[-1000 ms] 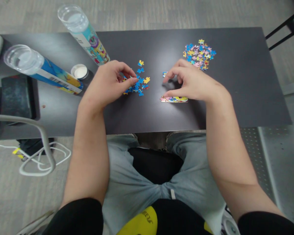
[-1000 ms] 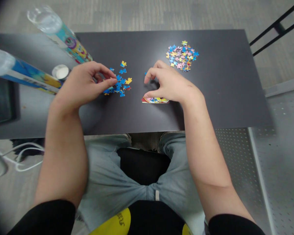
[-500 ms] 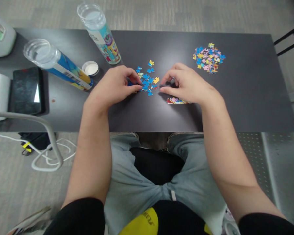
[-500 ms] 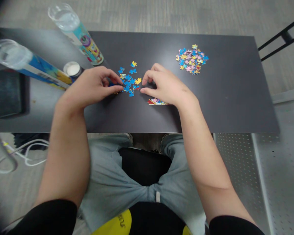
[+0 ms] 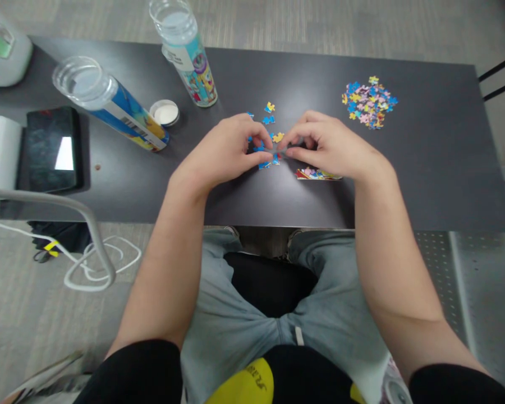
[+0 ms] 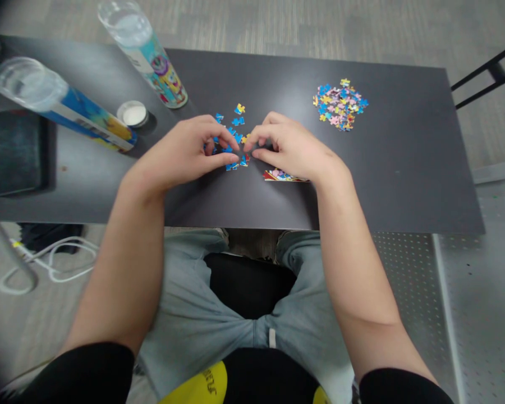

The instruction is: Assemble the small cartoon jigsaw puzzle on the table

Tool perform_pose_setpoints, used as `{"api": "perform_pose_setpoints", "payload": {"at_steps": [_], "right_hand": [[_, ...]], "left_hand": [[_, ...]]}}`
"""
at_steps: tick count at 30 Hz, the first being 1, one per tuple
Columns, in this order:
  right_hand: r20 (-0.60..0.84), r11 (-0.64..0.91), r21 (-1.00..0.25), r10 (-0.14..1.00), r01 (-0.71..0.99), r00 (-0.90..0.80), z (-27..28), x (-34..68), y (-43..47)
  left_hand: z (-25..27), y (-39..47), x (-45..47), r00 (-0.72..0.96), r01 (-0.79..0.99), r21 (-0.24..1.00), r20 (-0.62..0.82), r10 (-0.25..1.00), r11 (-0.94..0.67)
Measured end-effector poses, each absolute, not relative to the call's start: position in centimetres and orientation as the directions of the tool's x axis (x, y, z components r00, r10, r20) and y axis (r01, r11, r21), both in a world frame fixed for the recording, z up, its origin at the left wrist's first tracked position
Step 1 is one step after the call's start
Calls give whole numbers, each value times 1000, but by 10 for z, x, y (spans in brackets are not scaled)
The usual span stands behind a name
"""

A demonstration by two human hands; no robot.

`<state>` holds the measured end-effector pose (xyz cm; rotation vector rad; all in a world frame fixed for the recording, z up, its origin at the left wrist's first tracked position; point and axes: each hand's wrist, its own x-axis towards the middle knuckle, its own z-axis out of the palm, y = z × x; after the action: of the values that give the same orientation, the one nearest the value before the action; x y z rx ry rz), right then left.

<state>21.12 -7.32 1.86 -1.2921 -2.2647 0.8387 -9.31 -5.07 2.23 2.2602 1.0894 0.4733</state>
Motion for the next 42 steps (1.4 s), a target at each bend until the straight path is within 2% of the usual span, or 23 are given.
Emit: {"api": "perform_pose_setpoints", "payload": {"at_steps": [4, 9, 12, 21, 37, 42], "right_hand": [[76, 398, -668, 877, 629, -474, 27, 232, -78], [-87, 329, -685, 849, 650, -522, 31, 250, -80], [-118, 310, -686, 845, 658, -521, 31, 252, -80], [-136, 289, -686, 850, 667, -508, 35, 248, -82], [-153, 256, -679, 867, 688, -474, 36, 245, -86], [-84, 247, -721, 897, 648, -435, 38, 248, -91]], "left_hand": [[22, -55, -77, 643, 582, 612, 57, 764, -535], [21, -56, -71, 627, 627, 567, 39, 778, -534], [22, -57, -67, 643, 616, 576, 27, 765, -538], [29, -68, -46, 724, 538, 624, 2, 689, -567], [25, -62, -45, 703, 534, 618, 57, 709, -578], [17, -56, -43, 684, 520, 633, 95, 724, -574]]}}
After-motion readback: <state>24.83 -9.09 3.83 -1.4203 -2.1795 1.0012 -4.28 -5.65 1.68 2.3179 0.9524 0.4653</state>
